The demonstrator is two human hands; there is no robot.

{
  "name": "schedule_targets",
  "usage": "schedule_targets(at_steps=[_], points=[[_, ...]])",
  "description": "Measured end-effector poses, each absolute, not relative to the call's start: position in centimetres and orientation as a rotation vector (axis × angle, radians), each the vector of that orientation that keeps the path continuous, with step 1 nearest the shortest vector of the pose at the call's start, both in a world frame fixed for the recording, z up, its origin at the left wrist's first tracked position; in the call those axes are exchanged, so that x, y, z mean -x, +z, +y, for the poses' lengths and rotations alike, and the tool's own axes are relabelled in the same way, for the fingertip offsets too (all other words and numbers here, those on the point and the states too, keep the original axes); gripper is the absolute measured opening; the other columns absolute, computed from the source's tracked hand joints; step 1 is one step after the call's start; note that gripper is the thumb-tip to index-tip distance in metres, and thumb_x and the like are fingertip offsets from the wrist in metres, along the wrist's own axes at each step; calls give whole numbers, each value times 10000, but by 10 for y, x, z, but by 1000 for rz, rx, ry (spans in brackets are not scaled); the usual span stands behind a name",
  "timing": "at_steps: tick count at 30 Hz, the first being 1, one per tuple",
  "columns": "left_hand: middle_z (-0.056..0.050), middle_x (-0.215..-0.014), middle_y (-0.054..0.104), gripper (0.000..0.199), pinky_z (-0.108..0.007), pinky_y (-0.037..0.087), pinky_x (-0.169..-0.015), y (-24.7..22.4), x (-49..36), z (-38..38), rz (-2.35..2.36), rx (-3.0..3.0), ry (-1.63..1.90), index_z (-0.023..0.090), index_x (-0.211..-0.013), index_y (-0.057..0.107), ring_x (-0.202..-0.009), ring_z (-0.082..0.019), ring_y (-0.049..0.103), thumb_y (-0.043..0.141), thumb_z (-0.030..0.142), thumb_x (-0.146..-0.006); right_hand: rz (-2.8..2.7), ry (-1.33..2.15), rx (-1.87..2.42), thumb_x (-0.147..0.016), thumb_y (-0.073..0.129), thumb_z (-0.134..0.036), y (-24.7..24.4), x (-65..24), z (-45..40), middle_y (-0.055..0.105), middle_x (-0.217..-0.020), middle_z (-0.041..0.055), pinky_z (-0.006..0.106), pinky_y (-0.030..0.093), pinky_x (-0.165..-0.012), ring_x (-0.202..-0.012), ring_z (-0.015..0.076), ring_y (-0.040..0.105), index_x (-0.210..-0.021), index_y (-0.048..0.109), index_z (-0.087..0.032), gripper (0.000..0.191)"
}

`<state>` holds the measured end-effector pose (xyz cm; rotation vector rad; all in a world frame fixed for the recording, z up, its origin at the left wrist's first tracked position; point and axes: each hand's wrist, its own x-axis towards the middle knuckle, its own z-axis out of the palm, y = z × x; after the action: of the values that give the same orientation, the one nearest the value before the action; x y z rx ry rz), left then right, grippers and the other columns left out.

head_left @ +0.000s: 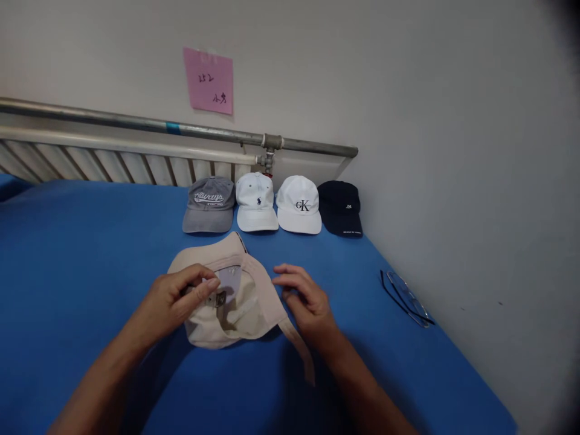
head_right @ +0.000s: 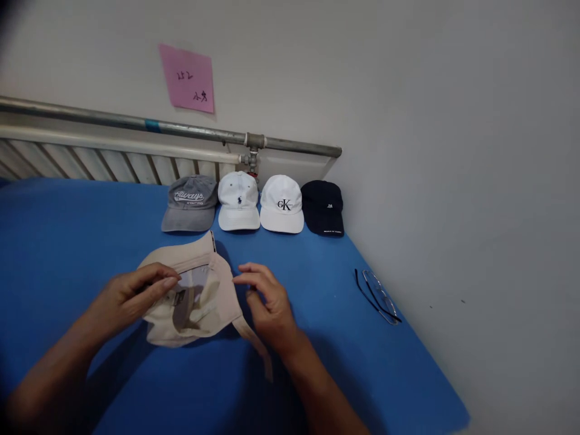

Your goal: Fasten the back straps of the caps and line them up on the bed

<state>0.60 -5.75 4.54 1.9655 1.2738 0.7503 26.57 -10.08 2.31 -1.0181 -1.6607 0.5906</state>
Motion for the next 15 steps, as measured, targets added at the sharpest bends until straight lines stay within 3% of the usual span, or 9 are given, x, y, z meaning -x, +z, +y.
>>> schedule_targets(at_steps=[3,7,11,15], points=[[36,-589,502,379,-220,319,-498,45,-3,-55,1281,-1924,774,193,-791,647,-533,-116,429,509,535,-879,-1879,449,903,-843,422,33,29,-268,-109,487,-1377,79,373,472,-963,-1124,165,565,-1241,574,-304,543],[42,-568,433,411,-227,297,-494,43,-4,-52,1336,-1865,798,186,-712,607,-534,-120,389,499,551,-867,-2137,400,800,-867,575,-95,40,-262,-120,363,-1488,73,397,468,-970,-1245,227,479,-1173,619,-316,380],[34,-596,425,415,-232,310,-522,42,-6,-50,1362,-1823,849,183,-661,566,-569,-125,394,487,532,-871,-2199,449,733,-837,653,-202,52,-261,-130,470,-1426,56,512,333,-1082,-1366,310,347,-1019,677,-291,204],[35,-576,409,408,-234,293,-516,48,-5,-52,1287,-1808,793,176,-667,591,-559,-123,372,493,517,-868,-1956,741,609,-951,501,-332,62,-264,-130,646,-1222,63,459,338,-1074,-1176,243,571,-1053,669,-284,203]])
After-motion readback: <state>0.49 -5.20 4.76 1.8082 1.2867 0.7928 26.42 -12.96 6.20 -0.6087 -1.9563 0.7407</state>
